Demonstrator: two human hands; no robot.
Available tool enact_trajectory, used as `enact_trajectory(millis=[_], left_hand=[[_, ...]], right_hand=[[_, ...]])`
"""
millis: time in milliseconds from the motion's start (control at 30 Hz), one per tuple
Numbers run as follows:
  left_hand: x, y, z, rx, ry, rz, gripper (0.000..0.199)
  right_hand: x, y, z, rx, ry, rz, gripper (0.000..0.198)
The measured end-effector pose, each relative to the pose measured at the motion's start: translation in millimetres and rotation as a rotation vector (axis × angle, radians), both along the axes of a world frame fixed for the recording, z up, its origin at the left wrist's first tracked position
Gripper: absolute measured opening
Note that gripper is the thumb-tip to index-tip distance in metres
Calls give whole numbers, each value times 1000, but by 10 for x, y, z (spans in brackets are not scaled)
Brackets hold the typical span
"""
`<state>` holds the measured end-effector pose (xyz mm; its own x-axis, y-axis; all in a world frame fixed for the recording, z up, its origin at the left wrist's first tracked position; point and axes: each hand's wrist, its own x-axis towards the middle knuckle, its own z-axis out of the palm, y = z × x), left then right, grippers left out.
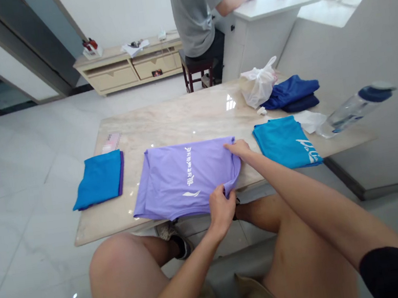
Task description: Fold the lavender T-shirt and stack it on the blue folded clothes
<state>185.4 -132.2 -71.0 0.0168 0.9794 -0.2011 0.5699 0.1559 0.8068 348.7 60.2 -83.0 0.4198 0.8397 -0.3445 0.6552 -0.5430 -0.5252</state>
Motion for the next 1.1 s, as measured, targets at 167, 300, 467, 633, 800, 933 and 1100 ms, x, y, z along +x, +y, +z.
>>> enact_trajectory(millis=[167,300,467,633,800,933,1100], left_hand=[[-294,86,148,-54,-119,-31,9],[-721,274,346,-19,-233,-29,4],[-1441,340,558,70,-276,-7,22],[-2140,292,581,15,-256,29,29],[-2627,318,245,-217,-262,208,46],[-2744,366,46,-336,-203,276,48],[-2663,410,8,-191,75,122,51]], right_hand=[[-256,35,166,20,-67,4,20],[-508,106,480,135,-87,48,19],[-1097,185,779,352,-56,108,50],[-1842,276,849,358,62,237,61],[-2263,412,767,170,315,321,37],[-2168,521,605,242,64,575,21],[-2126,684,359,301,-74,893,38]])
